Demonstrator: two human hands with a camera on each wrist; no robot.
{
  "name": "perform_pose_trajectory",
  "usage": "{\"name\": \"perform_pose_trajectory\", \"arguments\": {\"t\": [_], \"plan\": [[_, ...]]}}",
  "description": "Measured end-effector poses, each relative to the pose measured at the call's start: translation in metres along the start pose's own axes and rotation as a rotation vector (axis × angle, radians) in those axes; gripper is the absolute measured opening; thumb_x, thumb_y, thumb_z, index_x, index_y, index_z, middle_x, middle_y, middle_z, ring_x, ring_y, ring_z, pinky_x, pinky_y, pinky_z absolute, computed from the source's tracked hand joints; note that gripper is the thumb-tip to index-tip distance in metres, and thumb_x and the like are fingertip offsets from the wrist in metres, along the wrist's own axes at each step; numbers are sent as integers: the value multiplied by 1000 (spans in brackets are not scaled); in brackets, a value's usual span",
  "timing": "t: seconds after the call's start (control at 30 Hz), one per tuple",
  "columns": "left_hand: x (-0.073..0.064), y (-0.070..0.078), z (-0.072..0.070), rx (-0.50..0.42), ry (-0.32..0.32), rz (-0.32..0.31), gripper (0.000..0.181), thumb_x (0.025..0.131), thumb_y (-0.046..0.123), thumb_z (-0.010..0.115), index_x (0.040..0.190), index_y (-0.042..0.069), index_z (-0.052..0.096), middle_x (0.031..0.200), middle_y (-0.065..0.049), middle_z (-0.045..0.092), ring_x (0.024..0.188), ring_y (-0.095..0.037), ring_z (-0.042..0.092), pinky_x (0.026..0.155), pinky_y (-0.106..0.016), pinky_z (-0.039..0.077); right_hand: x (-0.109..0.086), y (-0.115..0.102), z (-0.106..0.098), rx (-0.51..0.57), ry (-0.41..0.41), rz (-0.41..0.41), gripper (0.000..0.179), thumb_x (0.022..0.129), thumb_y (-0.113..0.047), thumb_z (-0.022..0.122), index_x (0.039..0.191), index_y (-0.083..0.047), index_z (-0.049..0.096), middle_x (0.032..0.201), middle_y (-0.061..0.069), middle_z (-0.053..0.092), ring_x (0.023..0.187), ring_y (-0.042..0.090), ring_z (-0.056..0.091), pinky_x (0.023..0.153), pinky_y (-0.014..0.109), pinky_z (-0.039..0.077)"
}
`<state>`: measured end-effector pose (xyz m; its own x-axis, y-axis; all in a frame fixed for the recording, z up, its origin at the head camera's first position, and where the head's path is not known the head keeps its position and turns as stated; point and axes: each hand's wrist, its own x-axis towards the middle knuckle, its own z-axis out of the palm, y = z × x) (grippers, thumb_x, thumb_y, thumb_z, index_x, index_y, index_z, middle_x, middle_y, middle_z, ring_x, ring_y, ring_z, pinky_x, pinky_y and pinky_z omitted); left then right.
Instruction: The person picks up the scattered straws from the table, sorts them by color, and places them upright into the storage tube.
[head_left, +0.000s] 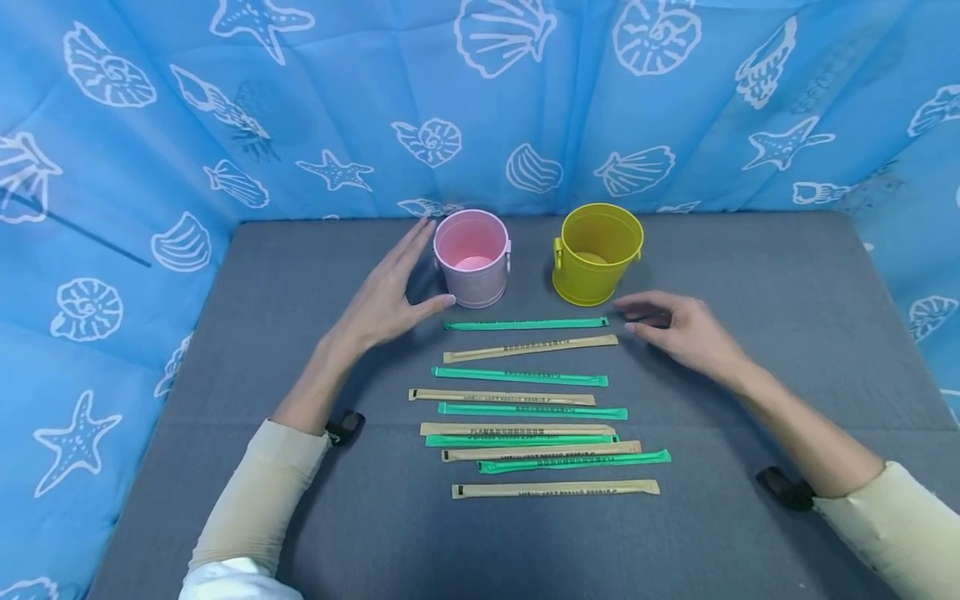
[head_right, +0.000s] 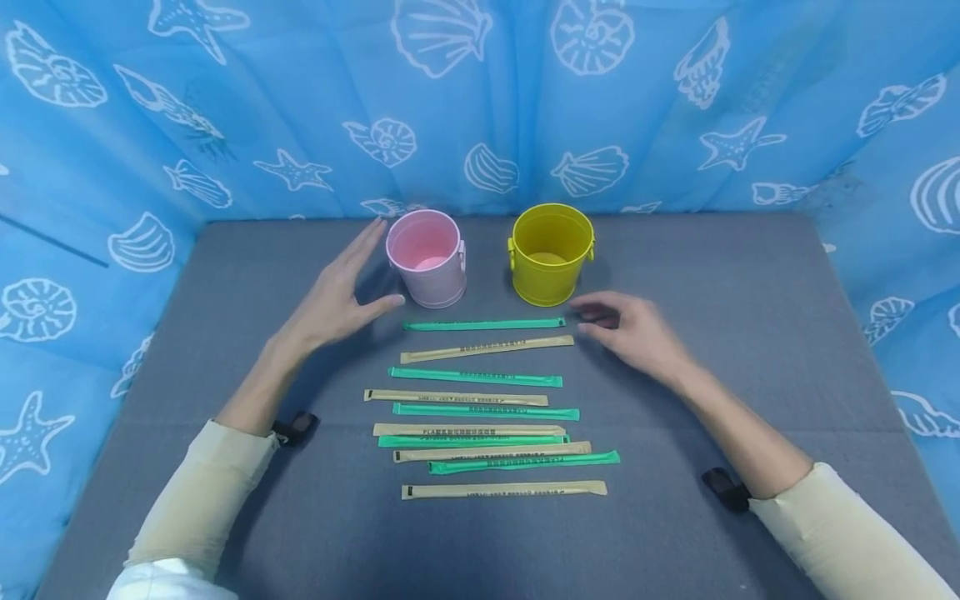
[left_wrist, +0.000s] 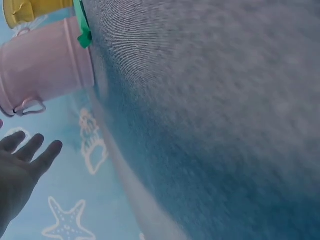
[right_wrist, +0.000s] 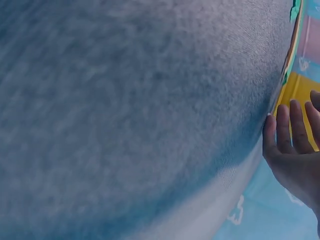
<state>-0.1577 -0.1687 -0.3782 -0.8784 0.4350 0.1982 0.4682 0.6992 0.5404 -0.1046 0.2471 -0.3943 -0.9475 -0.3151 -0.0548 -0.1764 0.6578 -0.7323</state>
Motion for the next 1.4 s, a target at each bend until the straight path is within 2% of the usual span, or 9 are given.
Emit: {"name": "perform_pose_trajectory", "arguments": {"t": [0.2, 0.43, 0.6, 0.8, 1.1, 1.4], "plan": [[10, -1, 4, -87, 15, 23, 98, 86, 48, 74, 161, 24, 15, 165, 0, 16, 150, -19, 18, 116, -52, 23, 5, 1, 3, 13, -4, 13, 30, 96, -17, 68, 125, -10, 67, 118, 9, 69, 101, 21, 66, 77, 14, 48], [18, 0, 6, -182, 30, 19, 95, 87, 41, 75, 160, 20, 18, 163, -1, 23, 147, -17, 26, 110, -47, 37, 8, 3, 9, 16, -2, 45, 28, 95, -21, 69, 121, -11, 69, 106, 6, 71, 92, 19, 66, 74, 16, 48], [24, 1, 8, -249, 26, 18, 94, 87, 49, 72, 160, 22, 19, 163, -1, 25, 146, -17, 29, 108, -49, 39, 11, 4, 16, 19, 4, 39, 26, 95, -22, 70, 119, -11, 71, 101, 5, 70, 87, 19, 63, 72, 21, 47], [33, 0, 12, -321, 38, -7, 98, 84, 63, 68, 159, 18, 24, 159, -5, 33, 140, -19, 38, 108, -46, 40, 17, 2, 25, 9, 24, 50, 26, 93, -23, 72, 117, -12, 73, 105, 6, 70, 90, 18, 60, 75, 25, 45], [36, 3, 14, -356, 21, -37, 97, 83, 57, 72, 159, 22, 23, 155, -4, 40, 132, -22, 49, 106, -43, 42, 23, -4, 35, 31, 64, 96, 26, 89, -22, 76, 114, -15, 75, 107, 6, 69, 87, 19, 56, 76, 33, 43], [39, 2, 18, -378, 23, -62, 93, 83, 49, 76, 158, 22, 27, 151, -5, 45, 130, -23, 50, 106, -43, 41, 25, -8, 42, -31, 88, 66, 21, 87, -19, 79, 107, -14, 78, 105, 7, 69, 88, 20, 57, 76, 37, 42]]}}
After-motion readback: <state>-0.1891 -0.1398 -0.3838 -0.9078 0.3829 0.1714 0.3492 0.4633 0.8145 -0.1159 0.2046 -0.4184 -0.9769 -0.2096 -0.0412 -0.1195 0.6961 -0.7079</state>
